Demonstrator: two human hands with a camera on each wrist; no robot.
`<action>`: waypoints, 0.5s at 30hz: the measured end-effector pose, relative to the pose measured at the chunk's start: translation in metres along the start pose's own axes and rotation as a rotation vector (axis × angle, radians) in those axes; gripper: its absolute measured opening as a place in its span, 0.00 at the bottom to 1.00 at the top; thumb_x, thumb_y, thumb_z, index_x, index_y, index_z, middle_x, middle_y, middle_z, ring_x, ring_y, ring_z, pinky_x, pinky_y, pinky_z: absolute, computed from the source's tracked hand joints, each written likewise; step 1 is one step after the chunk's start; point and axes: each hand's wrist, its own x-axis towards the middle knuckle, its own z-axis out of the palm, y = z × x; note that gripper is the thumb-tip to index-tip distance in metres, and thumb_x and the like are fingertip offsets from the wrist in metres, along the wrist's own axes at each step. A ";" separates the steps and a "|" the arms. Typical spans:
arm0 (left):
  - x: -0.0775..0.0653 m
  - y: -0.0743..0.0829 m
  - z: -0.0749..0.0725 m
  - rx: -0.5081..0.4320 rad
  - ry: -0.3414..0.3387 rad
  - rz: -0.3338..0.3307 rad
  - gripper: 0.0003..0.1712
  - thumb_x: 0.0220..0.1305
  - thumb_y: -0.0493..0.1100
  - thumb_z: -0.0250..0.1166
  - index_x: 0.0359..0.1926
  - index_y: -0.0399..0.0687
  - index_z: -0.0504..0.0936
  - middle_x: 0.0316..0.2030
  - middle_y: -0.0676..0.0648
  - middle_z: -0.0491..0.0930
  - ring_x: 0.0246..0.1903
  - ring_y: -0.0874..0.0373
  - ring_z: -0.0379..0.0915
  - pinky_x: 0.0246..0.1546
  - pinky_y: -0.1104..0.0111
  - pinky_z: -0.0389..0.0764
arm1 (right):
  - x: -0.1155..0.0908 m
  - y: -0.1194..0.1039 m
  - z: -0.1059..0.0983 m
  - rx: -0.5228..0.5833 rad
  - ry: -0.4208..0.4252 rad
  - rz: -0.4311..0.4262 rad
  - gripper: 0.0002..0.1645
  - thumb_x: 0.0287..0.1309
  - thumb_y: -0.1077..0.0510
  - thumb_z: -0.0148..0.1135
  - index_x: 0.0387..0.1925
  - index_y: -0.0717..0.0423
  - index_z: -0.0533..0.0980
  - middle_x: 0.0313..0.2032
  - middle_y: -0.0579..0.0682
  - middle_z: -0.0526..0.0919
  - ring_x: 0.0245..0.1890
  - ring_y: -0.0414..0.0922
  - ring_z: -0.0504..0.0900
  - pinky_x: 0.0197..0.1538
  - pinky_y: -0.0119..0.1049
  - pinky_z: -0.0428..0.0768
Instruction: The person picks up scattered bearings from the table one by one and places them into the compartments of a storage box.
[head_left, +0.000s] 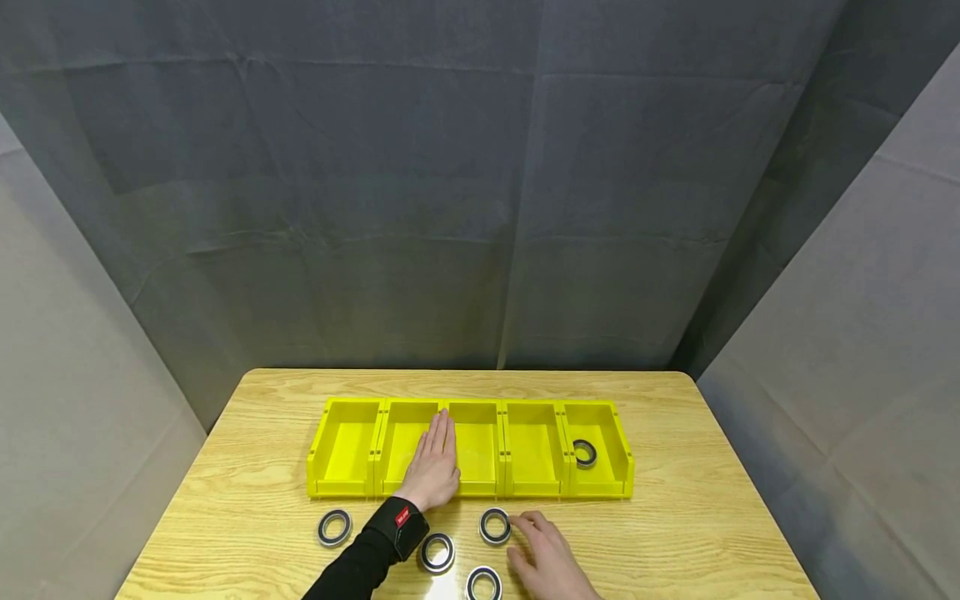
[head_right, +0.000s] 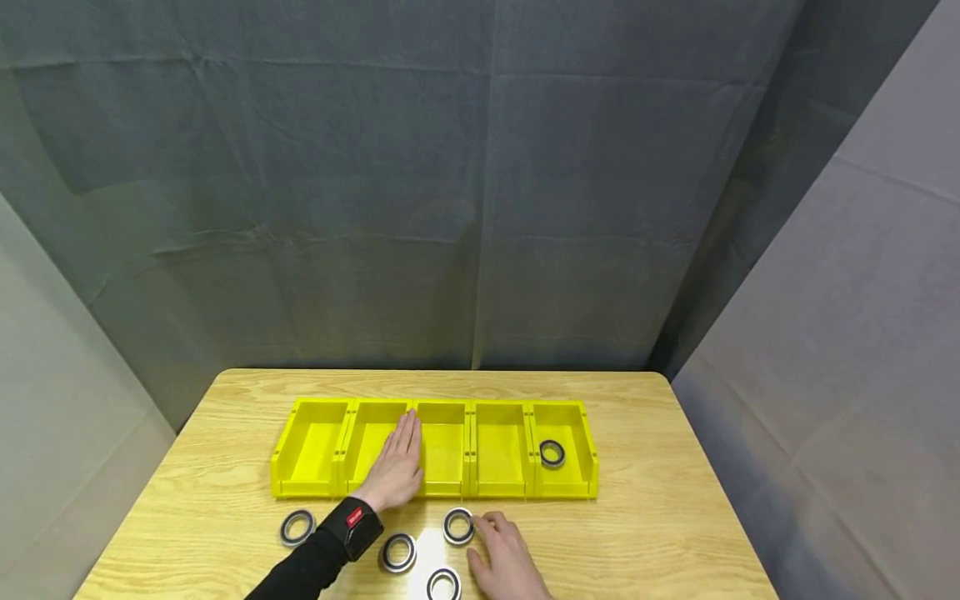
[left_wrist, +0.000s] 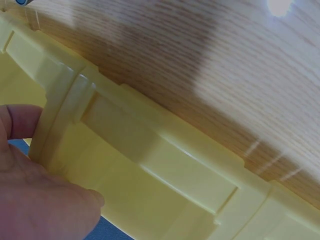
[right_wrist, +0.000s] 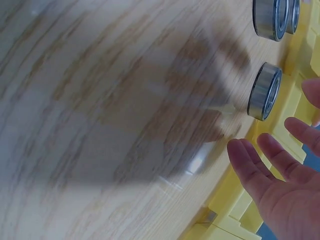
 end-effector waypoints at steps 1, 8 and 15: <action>0.000 0.000 -0.001 0.001 -0.001 0.001 0.44 0.68 0.38 0.57 0.77 0.28 0.47 0.80 0.33 0.39 0.80 0.37 0.39 0.78 0.45 0.50 | 0.000 0.000 0.000 0.001 -0.004 0.001 0.25 0.61 0.55 0.64 0.58 0.60 0.78 0.52 0.52 0.80 0.50 0.55 0.81 0.54 0.57 0.80; -0.001 0.003 -0.005 -0.022 -0.005 0.002 0.44 0.67 0.36 0.57 0.77 0.27 0.47 0.79 0.31 0.41 0.79 0.35 0.40 0.77 0.44 0.51 | 0.002 0.002 0.003 0.015 -0.023 -0.006 0.24 0.60 0.56 0.65 0.57 0.60 0.78 0.49 0.51 0.80 0.47 0.53 0.81 0.49 0.49 0.82; 0.000 0.000 0.000 0.003 -0.008 -0.004 0.45 0.68 0.39 0.58 0.77 0.28 0.46 0.80 0.33 0.40 0.80 0.38 0.38 0.78 0.45 0.51 | 0.003 0.002 0.005 0.017 -0.033 -0.001 0.25 0.61 0.55 0.65 0.58 0.60 0.78 0.50 0.51 0.80 0.48 0.53 0.81 0.48 0.48 0.82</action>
